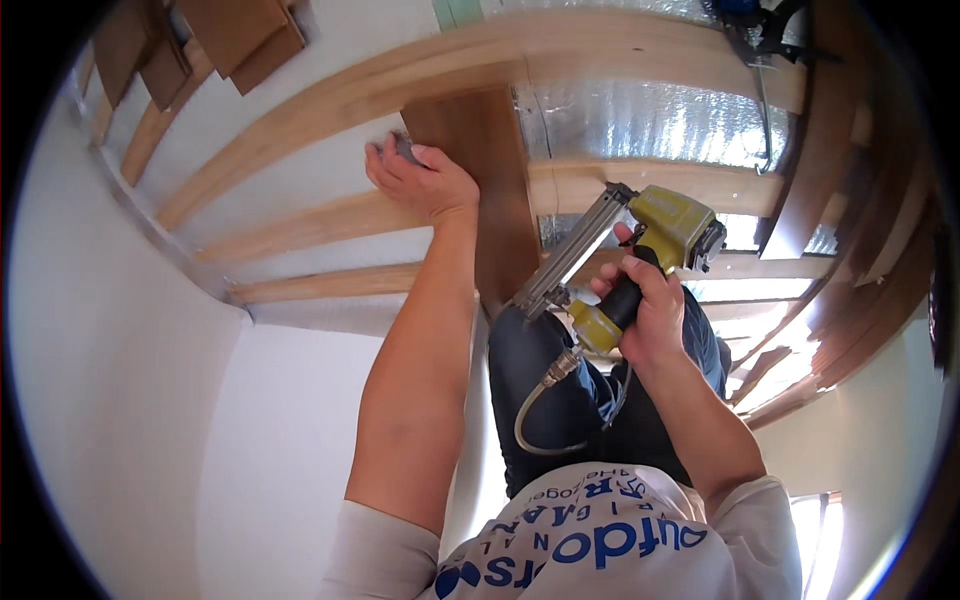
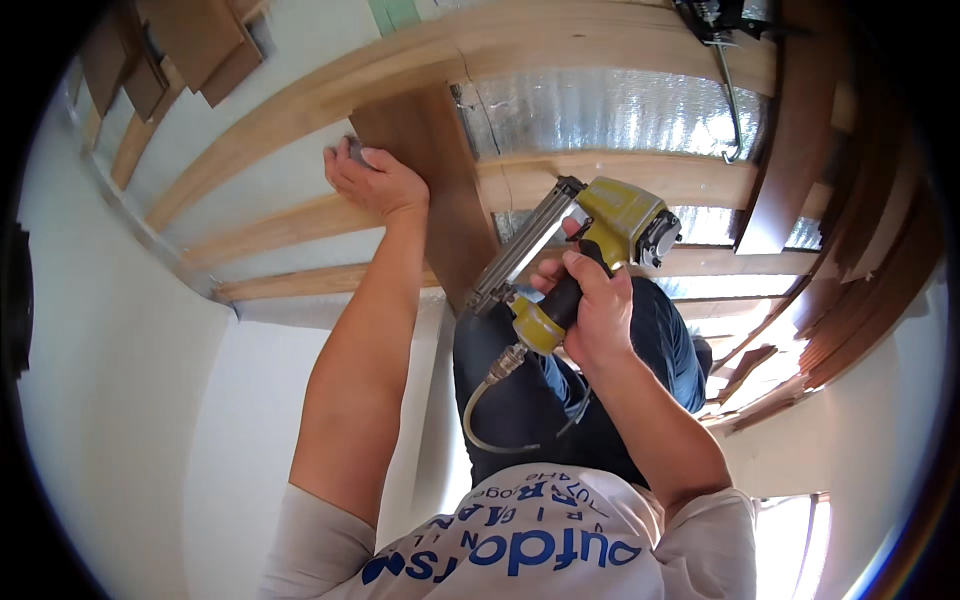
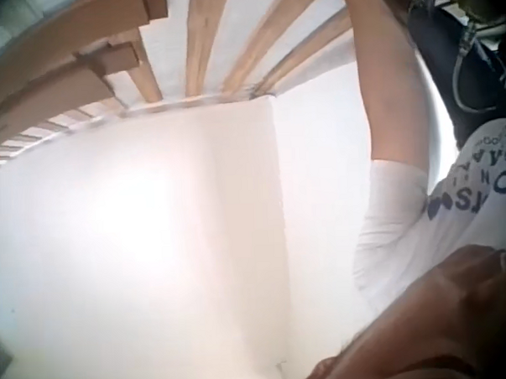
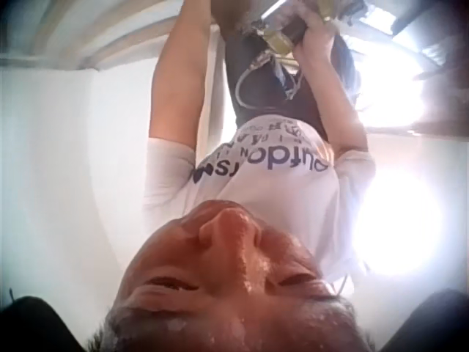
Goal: The person applies adhesive from a tube to a floor board, positions it on the floor, and uses a nail gun to secure it.
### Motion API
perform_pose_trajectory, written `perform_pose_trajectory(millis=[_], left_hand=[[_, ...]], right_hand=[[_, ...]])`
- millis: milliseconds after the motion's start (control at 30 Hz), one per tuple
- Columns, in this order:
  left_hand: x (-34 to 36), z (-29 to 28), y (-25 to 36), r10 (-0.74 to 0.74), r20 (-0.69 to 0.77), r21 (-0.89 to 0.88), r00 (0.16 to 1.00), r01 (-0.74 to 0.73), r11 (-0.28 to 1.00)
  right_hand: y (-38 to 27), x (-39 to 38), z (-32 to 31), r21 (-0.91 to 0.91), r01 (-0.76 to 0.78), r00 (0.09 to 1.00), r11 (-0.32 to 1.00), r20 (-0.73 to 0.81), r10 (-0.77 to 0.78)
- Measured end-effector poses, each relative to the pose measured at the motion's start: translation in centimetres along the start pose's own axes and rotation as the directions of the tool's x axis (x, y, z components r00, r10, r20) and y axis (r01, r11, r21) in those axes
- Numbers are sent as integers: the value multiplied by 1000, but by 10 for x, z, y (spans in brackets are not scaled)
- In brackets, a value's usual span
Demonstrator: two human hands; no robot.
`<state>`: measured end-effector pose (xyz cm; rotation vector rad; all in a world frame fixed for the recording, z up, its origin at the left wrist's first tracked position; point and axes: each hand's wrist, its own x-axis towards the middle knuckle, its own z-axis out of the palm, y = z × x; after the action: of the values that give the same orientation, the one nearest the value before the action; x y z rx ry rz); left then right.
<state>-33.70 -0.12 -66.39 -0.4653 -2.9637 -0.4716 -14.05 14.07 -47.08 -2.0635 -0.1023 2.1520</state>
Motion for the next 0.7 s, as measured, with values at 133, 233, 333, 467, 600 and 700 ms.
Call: perform_pose_trajectory(millis=[133, 233, 333, 467, 600, 700], left_hand=[[-6, -9, -6, -83, 31, 52, 996, 81, 995], [15, -20, -20, -1, 243, 10, 970, -2, 1000], [80, -51, 48, 230, 375, -17, 898, -242, 970], [134, -5, 98, 767, 237, -239, 596, -730, 640], [127, 17, 91, 795, 310, -413, 521, -679, 606], [130, 18, 101, 801, 315, -419, 509, -683, 599]], right_hand=[[11, 3, -10, 45, 18, 995, 999, 97, -22], [16, 1, -12, 65, 23, 996, 998, 84, -28], [20, 10, -23, 148, -1, 997, 989, 79, -11], [28, 0, -16, 500, -221, 967, 837, 226, 120], [57, -16, -2, 573, -278, 945, 771, 309, 111], [73, -10, 22, 580, -239, 962, 779, 252, 107]])
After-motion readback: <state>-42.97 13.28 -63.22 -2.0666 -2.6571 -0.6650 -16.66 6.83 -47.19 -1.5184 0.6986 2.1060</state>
